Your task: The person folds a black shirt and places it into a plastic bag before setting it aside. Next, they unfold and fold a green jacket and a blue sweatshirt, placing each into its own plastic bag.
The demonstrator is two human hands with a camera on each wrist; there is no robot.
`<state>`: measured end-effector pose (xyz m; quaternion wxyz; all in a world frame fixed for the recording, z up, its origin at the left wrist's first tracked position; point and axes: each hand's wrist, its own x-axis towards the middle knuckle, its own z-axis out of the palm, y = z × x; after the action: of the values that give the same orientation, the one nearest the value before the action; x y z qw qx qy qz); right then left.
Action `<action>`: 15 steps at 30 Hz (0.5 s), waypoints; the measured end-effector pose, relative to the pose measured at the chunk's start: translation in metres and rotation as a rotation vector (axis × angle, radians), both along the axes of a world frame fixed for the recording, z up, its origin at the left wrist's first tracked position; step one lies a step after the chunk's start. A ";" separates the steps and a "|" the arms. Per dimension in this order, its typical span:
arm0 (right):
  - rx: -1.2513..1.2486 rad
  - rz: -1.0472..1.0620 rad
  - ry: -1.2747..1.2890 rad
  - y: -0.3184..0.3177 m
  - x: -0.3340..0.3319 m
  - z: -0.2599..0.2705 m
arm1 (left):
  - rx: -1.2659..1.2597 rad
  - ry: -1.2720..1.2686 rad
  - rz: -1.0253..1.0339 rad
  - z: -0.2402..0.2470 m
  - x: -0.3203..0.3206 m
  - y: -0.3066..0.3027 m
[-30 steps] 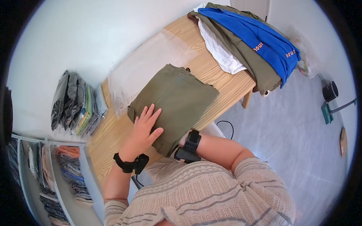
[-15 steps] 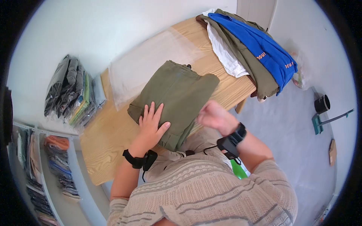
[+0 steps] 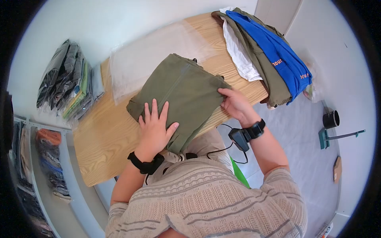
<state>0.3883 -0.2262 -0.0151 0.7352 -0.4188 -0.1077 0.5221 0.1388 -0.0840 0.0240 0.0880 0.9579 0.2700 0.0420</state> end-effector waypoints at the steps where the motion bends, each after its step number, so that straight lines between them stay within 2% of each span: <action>1: -0.116 -0.201 -0.131 -0.005 -0.007 0.013 | 0.011 0.008 -0.010 0.000 0.000 0.000; 2: -0.230 -0.401 -0.264 -0.009 -0.013 0.025 | 0.022 0.015 -0.019 0.000 0.000 0.001; 3: -0.233 -0.392 -0.266 -0.011 -0.022 0.033 | 0.018 0.015 -0.010 -0.001 0.000 0.002; 5: -0.233 -0.396 -1.421 -0.013 -0.038 0.045 | 0.040 -0.003 -0.039 -0.004 0.000 0.004; 6: -0.203 -0.168 -1.852 -0.014 -0.038 0.047 | 0.037 -0.003 -0.033 -0.004 0.000 0.005; 7: -0.200 -0.161 -1.852 -0.011 -0.044 0.048 | 0.032 -0.004 -0.040 -0.004 0.000 0.005; 9: -0.174 0.172 -2.159 -0.004 -0.063 0.051 | 0.029 -0.007 -0.041 -0.004 -0.001 0.006; 15: -0.147 0.270 -2.141 -0.008 -0.077 0.030 | -0.006 -0.032 -0.116 -0.005 -0.022 0.010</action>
<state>0.3109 -0.2347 0.0145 0.1691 -0.6851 -0.7077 -0.0330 0.1163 -0.0740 0.0193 0.0975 0.9709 0.2128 0.0512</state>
